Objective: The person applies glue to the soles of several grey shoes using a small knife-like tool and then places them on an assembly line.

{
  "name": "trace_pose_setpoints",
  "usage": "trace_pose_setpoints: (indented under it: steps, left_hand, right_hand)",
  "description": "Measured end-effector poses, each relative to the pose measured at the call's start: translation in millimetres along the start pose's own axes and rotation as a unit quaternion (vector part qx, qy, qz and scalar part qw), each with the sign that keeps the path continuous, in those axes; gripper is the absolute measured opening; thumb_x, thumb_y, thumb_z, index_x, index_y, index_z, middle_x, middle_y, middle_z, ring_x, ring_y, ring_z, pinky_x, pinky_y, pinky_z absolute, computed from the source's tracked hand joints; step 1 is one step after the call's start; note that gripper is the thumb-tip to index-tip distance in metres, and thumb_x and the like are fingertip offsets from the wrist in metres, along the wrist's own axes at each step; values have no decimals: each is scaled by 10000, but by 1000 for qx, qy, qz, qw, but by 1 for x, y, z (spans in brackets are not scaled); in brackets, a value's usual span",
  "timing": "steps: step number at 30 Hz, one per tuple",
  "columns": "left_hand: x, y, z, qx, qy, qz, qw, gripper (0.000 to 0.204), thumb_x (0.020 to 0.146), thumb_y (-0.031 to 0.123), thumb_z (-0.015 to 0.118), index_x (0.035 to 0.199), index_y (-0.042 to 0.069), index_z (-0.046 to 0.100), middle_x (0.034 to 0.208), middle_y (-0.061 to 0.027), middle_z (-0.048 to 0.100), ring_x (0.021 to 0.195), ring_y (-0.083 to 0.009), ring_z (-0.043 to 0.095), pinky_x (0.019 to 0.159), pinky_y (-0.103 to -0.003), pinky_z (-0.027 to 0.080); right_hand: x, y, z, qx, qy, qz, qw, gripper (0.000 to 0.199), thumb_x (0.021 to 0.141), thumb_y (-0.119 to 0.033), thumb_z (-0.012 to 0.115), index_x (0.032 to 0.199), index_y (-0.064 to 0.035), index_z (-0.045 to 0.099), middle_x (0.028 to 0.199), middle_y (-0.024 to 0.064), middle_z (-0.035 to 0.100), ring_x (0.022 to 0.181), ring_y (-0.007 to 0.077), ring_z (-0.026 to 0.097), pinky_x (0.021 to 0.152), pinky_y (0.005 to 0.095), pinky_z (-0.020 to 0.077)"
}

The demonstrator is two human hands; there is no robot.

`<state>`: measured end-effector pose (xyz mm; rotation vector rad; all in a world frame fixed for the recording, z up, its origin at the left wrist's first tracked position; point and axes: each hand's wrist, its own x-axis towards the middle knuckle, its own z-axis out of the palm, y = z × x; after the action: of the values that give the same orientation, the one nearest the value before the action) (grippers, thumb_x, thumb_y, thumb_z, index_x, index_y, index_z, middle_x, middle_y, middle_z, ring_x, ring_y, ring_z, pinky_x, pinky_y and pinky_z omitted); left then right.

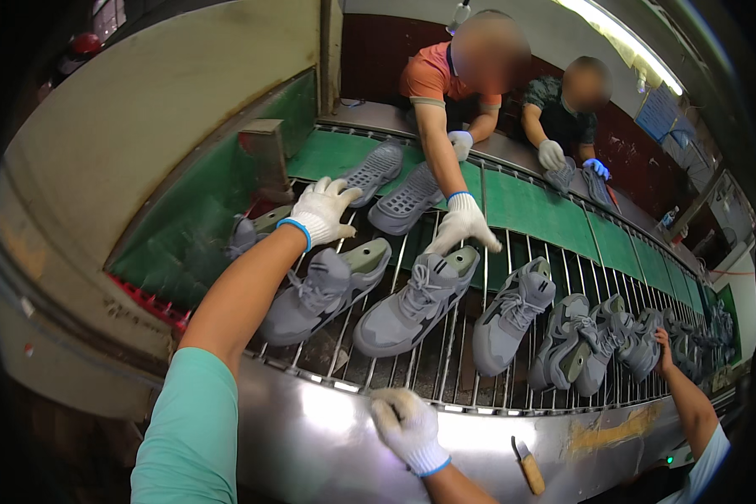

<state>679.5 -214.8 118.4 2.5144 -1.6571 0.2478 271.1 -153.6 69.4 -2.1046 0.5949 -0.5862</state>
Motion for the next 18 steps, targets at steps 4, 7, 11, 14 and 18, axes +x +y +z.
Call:
trace_pose_setpoints:
  steps: [4, 7, 11, 14, 18]
  left_hand:
    - [48, 14, 39, 35, -9, 119, 992, 984, 757, 480, 894, 1611, 257, 458, 1686, -171, 378, 1586, -442, 284, 1283, -598, 269]
    - [73, 18, 53, 18, -54, 112, 992, 846, 739, 471, 894, 1482, 190, 603, 1648, -162, 429, 1552, -397, 346, 1301, -590, 230]
    - [90, -19, 61, 47, -37, 100, 993, 714, 733, 393, 891, 1377, 198, 653, 1484, -148, 563, 1375, -372, 551, 1234, -529, 366]
    - [92, -21, 64, 56, -6, 106, 993, 675, 718, 224, 897, 1335, 175, 627, 1269, -178, 611, 1105, -422, 683, 940, -519, 576]
    - [82, -10, 67, 78, 17, 121, 989, 504, 778, 82, 781, 1237, 102, 574, 1256, -209, 582, 934, -454, 722, 773, -554, 615]
  right_hand:
    - [9, 0, -6, 1, -36, 11, 999, 150, 937, -151, 762, 1064, -73, 786, 920, 115, 772, 792, 275, 760, 700, 368, 607]
    - [8, 2, -4, 30, -40, 33, 998, 136, 943, -161, 772, 1049, -77, 784, 920, 114, 772, 788, 277, 758, 708, 375, 609]
    - [8, 6, -7, 57, -75, -17, 995, 185, 1005, -124, 702, 1163, -29, 717, 1148, 182, 762, 1002, 370, 726, 893, 454, 585]
    - [16, 2, -4, 45, -26, -18, 999, 176, 965, -163, 760, 1112, -66, 763, 1009, 134, 770, 863, 317, 750, 777, 403, 605]
    - [8, 13, 0, 16, -77, 13, 997, 230, 1038, -299, 679, 1164, -117, 740, 1011, 105, 726, 902, 308, 735, 792, 427, 603]
